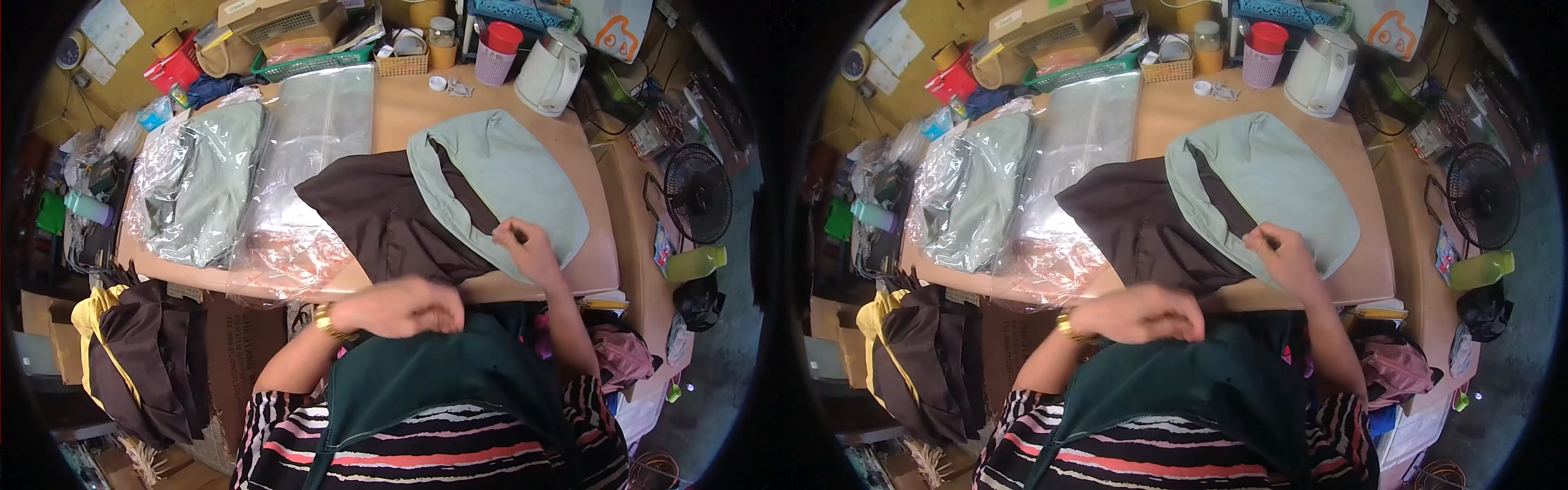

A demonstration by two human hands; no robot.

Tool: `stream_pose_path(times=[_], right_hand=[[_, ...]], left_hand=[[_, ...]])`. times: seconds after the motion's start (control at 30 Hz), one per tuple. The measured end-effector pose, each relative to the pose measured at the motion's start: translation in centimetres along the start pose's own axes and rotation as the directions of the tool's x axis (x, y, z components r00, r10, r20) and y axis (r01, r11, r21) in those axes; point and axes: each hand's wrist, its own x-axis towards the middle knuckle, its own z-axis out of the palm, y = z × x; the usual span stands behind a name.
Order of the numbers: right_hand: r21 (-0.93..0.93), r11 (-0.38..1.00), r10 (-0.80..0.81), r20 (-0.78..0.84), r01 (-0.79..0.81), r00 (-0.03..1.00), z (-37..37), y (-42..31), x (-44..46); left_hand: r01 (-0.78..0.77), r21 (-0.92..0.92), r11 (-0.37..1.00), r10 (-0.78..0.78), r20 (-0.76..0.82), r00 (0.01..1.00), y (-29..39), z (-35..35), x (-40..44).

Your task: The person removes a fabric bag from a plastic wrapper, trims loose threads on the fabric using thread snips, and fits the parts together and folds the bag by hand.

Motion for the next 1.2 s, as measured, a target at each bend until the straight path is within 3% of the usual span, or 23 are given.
stream_pose_path(times=[0.03, 0.07, 0.1, 0.17, 0.23, 0.3, 0.4, 0.43, 0.5, 0.6, 0.63, 0.67, 0.7, 0.77, 0.8, 0.83, 0.9, 1.03, 1.13, 1.2], right_hand=[[-0.050, 0.998, -0.040, 0.003, 0.040, 0.999, 0.3, 0.1, -0.4], [-0.214, 0.976, 0.036, -0.023, -0.040, 0.999, 0.6, -1.3, -0.9], [-0.213, 0.976, 0.039, -0.033, -0.045, 0.999, 0.9, -1.0, -1.0], [-0.184, 0.983, -0.014, -0.042, 0.006, 0.999, 1.7, 0.8, -0.6], [-0.188, 0.982, 0.000, -0.070, -0.013, 0.998, 1.9, 1.8, -0.1], [-0.194, 0.981, 0.005, -0.095, -0.024, 0.995, 1.8, 2.2, 0.3], [-0.218, 0.975, 0.026, -0.108, -0.050, 0.994, 2.0, 2.1, 0.3], [-0.212, 0.977, 0.009, -0.125, -0.036, 0.992, 2.1, 2.1, 0.2], [-0.207, 0.978, -0.013, -0.149, -0.018, 0.989, 2.0, 2.3, 0.3], [-0.189, 0.981, 0.003, -0.177, -0.037, 0.984, 2.1, 3.0, 0.6], [-0.151, 0.988, 0.013, -0.195, -0.043, 0.981, 2.2, 3.1, 0.6], [-0.114, 0.992, 0.022, -0.212, -0.047, 0.977, 2.2, 3.2, 0.7], [-0.116, 0.992, 0.015, -0.217, -0.041, 0.976, 2.3, 3.4, 1.0], [-0.137, 0.990, 0.005, -0.222, -0.037, 0.975, 2.4, 3.6, 1.1], [-0.140, 0.990, 0.001, -0.217, -0.032, 0.976, 2.5, 3.5, 1.1], [-0.169, 0.985, -0.018, -0.222, -0.020, 0.975, 2.5, 3.4, 1.1], [-0.196, 0.981, -0.039, -0.229, -0.007, 0.973, 2.5, 3.1, 1.1], [-0.221, 0.975, -0.049, -0.240, -0.005, 0.970, 2.6, 2.7, 0.9], [-0.222, 0.975, -0.032, -0.235, -0.021, 0.972, 2.7, 2.7, 0.9], [-0.229, 0.973, -0.022, -0.231, -0.032, 0.973, 2.6, 2.6, 0.8]], left_hand=[[0.104, 0.131, 0.986, -0.124, 0.149, 0.981, -1.5, 0.6, 1.2], [0.035, 0.189, 0.981, -0.054, 0.098, 0.994, -4.1, 1.6, 2.1], [0.032, 0.191, 0.981, -0.054, 0.108, 0.993, -5.1, 2.1, 2.6], [0.206, 0.346, 0.915, -0.234, 0.038, 0.972, -6.0, 2.7, 3.5], [0.215, 0.393, 0.894, -0.275, 0.102, 0.956, -7.2, 2.9, 4.5], [-0.174, 0.614, 0.770, -0.141, 0.430, 0.892, -10.5, 3.0, 5.9], [-0.213, 0.484, 0.849, -0.091, 0.531, 0.843, -13.2, 3.2, 7.6], [-0.219, 0.490, 0.844, -0.092, 0.533, 0.841, -12.6, 3.5, 7.5], [-0.049, 0.601, 0.798, -0.206, 0.348, 0.915, -10.3, 4.1, 7.1], [-0.013, 0.717, 0.697, -0.253, 0.264, 0.931, -9.0, 5.0, 6.5], [0.008, 0.765, 0.644, -0.269, 0.217, 0.938, -8.9, 5.5, 6.3], [0.163, 0.767, 0.620, -0.373, 0.107, 0.922, -10.2, 6.4, 6.7], [0.160, 0.771, 0.616, -0.370, 0.104, 0.923, -11.9, 6.6, 7.3], [-0.119, 0.528, 0.841, 0.061, 0.126, 0.990, -13.9, 6.9, 8.0], [-0.174, 0.306, 0.936, 0.129, 0.161, 0.979, -14.1, 7.2, 8.1], [-0.174, 0.309, 0.935, 0.132, 0.154, 0.979, -15.3, 7.1, 8.7], [-0.179, 0.591, 0.786, -0.157, 0.471, 0.868, -18.9, 6.4, 10.2], [-0.182, 0.638, 0.748, -0.179, 0.458, 0.871, -19.8, 6.2, 9.6], [-0.095, 0.668, 0.738, -0.106, 0.254, 0.961, -21.1, 6.2, 9.2], [0.010, 0.790, 0.613, -0.339, 0.251, 0.907, -17.5, 6.6, 9.4]])
